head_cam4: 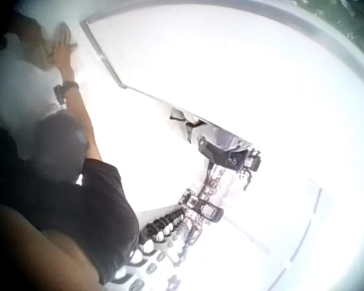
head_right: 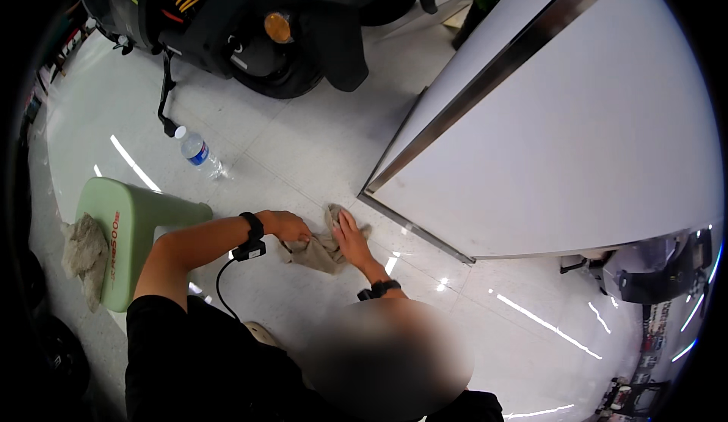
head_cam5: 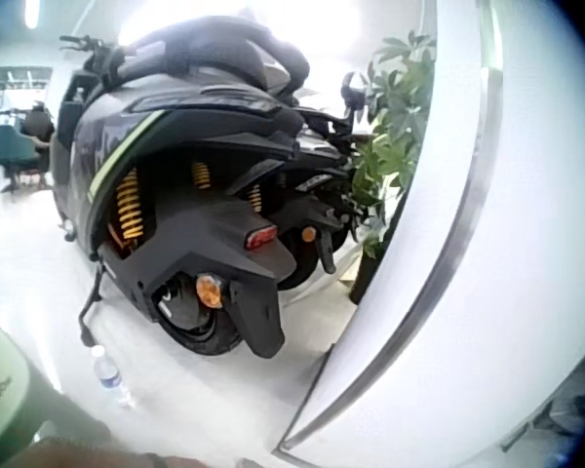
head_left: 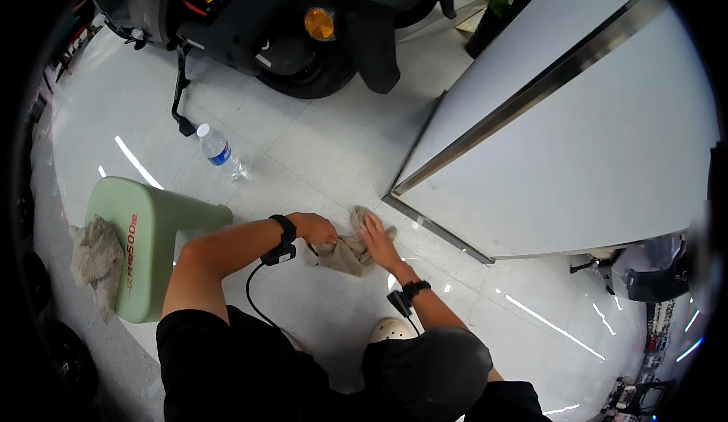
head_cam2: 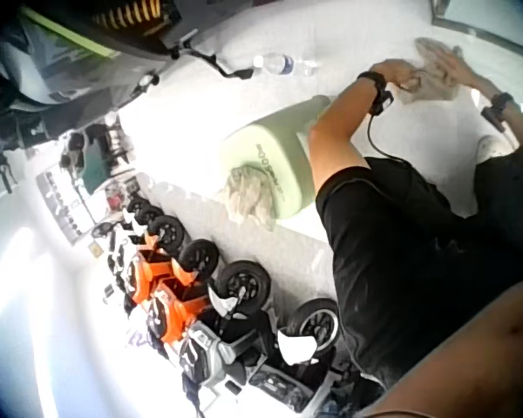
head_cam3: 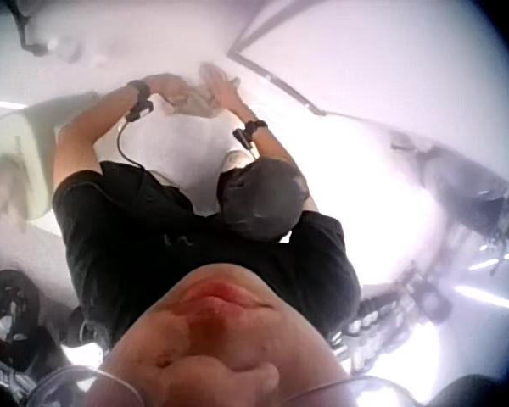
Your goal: The person kneels on a tiled floor and wipes the surface with a cloth, focusing on the area around a scooter's wheel and a small green stool. They move the stool to clean underneath it and continue wiping the floor and the scooter's lower body.
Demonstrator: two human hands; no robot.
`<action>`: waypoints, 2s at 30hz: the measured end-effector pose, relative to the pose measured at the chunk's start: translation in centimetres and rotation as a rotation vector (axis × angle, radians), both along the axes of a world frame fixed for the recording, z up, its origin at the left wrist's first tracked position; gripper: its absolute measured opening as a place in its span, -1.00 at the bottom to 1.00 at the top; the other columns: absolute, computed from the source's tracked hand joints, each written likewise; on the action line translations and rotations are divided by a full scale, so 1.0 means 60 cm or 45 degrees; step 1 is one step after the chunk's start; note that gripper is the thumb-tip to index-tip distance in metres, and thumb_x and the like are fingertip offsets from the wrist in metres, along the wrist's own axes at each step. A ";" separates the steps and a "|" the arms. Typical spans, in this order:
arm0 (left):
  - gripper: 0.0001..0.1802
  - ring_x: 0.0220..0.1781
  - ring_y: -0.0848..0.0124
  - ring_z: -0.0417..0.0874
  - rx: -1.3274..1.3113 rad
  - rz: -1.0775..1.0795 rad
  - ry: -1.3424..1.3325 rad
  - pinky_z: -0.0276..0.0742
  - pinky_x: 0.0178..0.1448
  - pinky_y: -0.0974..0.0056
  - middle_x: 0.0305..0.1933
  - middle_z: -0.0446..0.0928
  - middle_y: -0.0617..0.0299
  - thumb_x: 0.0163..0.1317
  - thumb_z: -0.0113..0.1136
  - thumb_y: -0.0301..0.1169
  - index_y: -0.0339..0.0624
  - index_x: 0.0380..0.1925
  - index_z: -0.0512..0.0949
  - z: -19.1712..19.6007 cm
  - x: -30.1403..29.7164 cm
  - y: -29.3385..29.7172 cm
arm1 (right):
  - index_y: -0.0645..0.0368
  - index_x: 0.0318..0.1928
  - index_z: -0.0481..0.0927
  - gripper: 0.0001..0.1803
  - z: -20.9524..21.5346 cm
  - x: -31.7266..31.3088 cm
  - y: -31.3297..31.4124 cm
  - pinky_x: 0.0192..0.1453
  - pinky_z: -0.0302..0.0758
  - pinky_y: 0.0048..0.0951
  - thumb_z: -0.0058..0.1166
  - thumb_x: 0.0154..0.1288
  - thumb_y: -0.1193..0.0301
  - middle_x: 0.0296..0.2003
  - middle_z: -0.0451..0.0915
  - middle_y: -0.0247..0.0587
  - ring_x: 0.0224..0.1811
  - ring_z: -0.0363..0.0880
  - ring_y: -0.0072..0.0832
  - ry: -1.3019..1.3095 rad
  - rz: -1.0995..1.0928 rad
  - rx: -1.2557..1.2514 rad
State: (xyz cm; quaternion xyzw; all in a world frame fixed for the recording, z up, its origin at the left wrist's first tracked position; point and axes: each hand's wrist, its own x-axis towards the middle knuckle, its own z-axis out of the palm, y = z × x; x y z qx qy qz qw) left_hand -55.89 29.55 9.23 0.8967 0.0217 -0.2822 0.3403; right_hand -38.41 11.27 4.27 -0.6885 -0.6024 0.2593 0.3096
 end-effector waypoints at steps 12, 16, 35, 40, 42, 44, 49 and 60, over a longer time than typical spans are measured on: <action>-0.60 -0.39 0.09 0.42 -0.599 0.235 -0.456 0.38 -0.17 0.08 -0.39 0.49 -0.11 0.50 -0.11 -0.14 -0.29 -0.31 0.45 0.130 0.058 -0.148 | 0.28 0.13 0.43 -0.47 0.069 -0.045 -0.308 -0.02 0.48 -0.28 0.23 0.29 0.23 -0.02 0.54 -0.03 -0.12 0.54 -0.20 0.344 -0.386 -0.442; -0.57 -0.40 0.07 0.47 -0.529 0.172 -0.426 0.40 -0.20 0.07 -0.43 0.50 -0.07 0.45 -0.04 -0.05 -0.26 -0.30 0.47 0.171 0.062 -0.177 | 0.25 0.14 0.43 -0.55 0.073 -0.036 -0.304 0.06 0.42 -0.24 0.16 0.26 0.40 -0.08 0.55 0.00 -0.03 0.50 -0.17 0.256 -0.518 -0.101; -0.09 0.44 0.03 0.24 0.076 -0.044 -0.431 0.35 0.43 0.15 0.49 0.02 -0.17 0.32 0.18 -0.10 -0.28 0.47 -0.06 0.021 -0.159 -0.141 | 0.45 0.42 0.03 -0.20 0.052 -0.146 -0.100 0.53 -0.11 0.03 0.03 0.21 0.51 0.42 -0.05 0.34 0.50 -0.14 0.23 -0.426 -0.487 -0.244; 0.02 0.53 -0.02 0.09 0.189 -0.076 -0.387 0.19 0.52 0.11 0.56 -0.11 -0.14 0.26 0.20 0.02 -0.23 0.49 -0.12 -0.003 -0.104 -0.135 | 0.41 0.42 0.08 -0.26 0.043 -0.095 -0.072 0.54 -0.04 -0.05 -0.03 0.25 0.54 0.45 -0.02 0.25 0.53 -0.11 0.13 -0.556 -0.474 -0.164; 0.00 0.54 -0.05 0.08 0.208 -0.061 -0.499 0.11 0.55 0.10 0.55 -0.08 -0.14 0.26 0.19 0.02 -0.23 0.48 -0.09 -0.022 -0.077 -0.124 | 0.36 0.41 0.14 -0.29 0.035 -0.048 -0.046 0.53 0.04 -0.12 -0.03 0.24 0.56 0.45 0.06 0.14 0.52 -0.02 0.02 -0.598 -0.375 -0.090; -0.04 0.54 0.00 0.09 0.253 -0.058 -0.440 0.04 0.58 0.12 0.52 -0.02 -0.18 0.29 0.15 0.00 -0.27 0.48 -0.08 -0.012 -0.023 -0.109 | 0.29 0.40 0.21 -0.30 0.046 0.011 -0.021 0.51 0.13 -0.20 -0.01 0.21 0.57 0.44 0.15 0.01 0.51 0.07 -0.11 -0.634 -0.253 -0.042; -0.11 0.48 0.04 0.22 0.240 -0.014 -0.604 0.16 0.54 0.13 0.48 0.08 -0.17 0.25 0.24 -0.11 -0.26 0.43 0.05 -0.038 0.035 -0.078 | 0.16 0.36 0.33 -0.26 0.048 0.026 -0.013 0.42 0.31 -0.28 0.11 0.08 0.59 0.39 0.30 -0.17 0.44 0.25 -0.27 -0.494 -0.237 0.017; -0.26 0.54 0.08 0.09 0.186 -0.330 -0.533 0.13 0.56 0.14 0.58 -0.17 -0.01 0.29 0.21 -0.19 -0.19 0.39 0.19 0.011 0.000 -0.117 | 0.18 0.40 0.24 -0.26 0.081 0.058 -0.249 0.41 0.32 -0.19 0.03 0.15 0.42 0.42 0.21 -0.03 0.44 0.20 -0.05 -0.444 -0.641 -0.430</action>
